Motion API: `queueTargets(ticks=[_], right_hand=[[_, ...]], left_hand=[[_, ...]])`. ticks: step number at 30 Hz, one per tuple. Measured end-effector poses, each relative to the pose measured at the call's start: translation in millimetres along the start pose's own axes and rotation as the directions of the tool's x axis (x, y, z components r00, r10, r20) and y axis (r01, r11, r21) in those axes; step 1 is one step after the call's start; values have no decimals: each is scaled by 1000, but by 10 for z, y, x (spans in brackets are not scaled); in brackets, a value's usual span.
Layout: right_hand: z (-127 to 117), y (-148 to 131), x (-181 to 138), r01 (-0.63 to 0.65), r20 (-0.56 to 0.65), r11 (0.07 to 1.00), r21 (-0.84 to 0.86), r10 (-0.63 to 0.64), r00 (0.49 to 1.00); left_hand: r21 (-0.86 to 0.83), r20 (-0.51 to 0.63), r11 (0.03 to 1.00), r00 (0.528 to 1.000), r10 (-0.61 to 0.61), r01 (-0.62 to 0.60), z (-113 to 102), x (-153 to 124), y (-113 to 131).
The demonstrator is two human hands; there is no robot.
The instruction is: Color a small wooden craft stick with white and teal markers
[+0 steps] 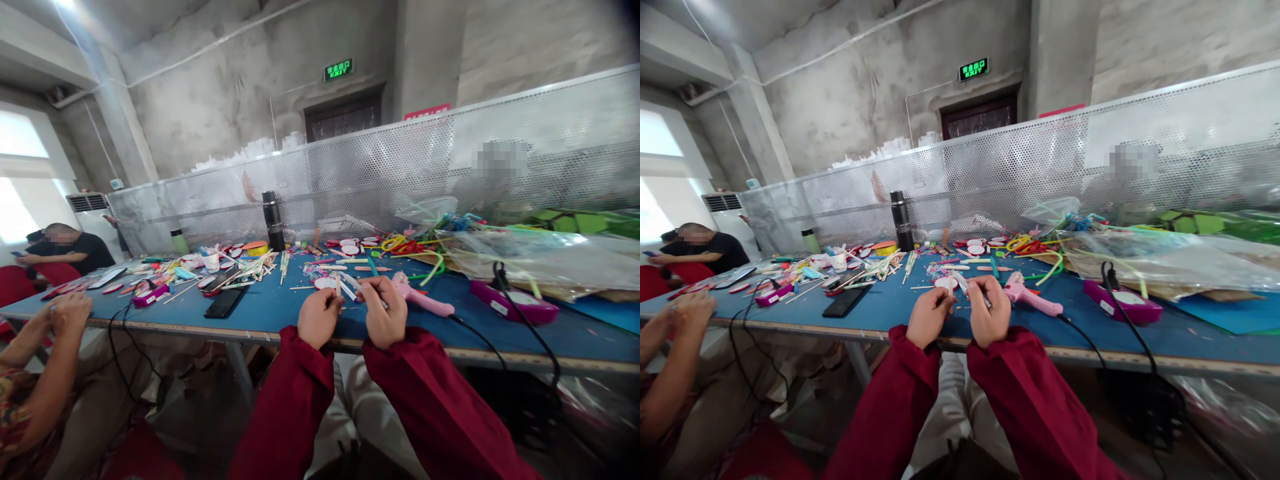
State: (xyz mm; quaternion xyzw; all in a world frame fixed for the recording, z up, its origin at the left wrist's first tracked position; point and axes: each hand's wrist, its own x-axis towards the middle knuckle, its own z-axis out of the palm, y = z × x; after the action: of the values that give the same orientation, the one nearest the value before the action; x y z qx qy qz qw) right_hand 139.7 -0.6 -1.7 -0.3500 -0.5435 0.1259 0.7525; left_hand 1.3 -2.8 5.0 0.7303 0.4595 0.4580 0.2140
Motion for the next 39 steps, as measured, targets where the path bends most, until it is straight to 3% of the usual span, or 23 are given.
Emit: queueTargets(ticks=[39], right_hand=[[6,0,1,-11,5,1000,2,11,1000]], left_hand=[[-5,-16,1000,1000,15,-15,-3,1,-14]])
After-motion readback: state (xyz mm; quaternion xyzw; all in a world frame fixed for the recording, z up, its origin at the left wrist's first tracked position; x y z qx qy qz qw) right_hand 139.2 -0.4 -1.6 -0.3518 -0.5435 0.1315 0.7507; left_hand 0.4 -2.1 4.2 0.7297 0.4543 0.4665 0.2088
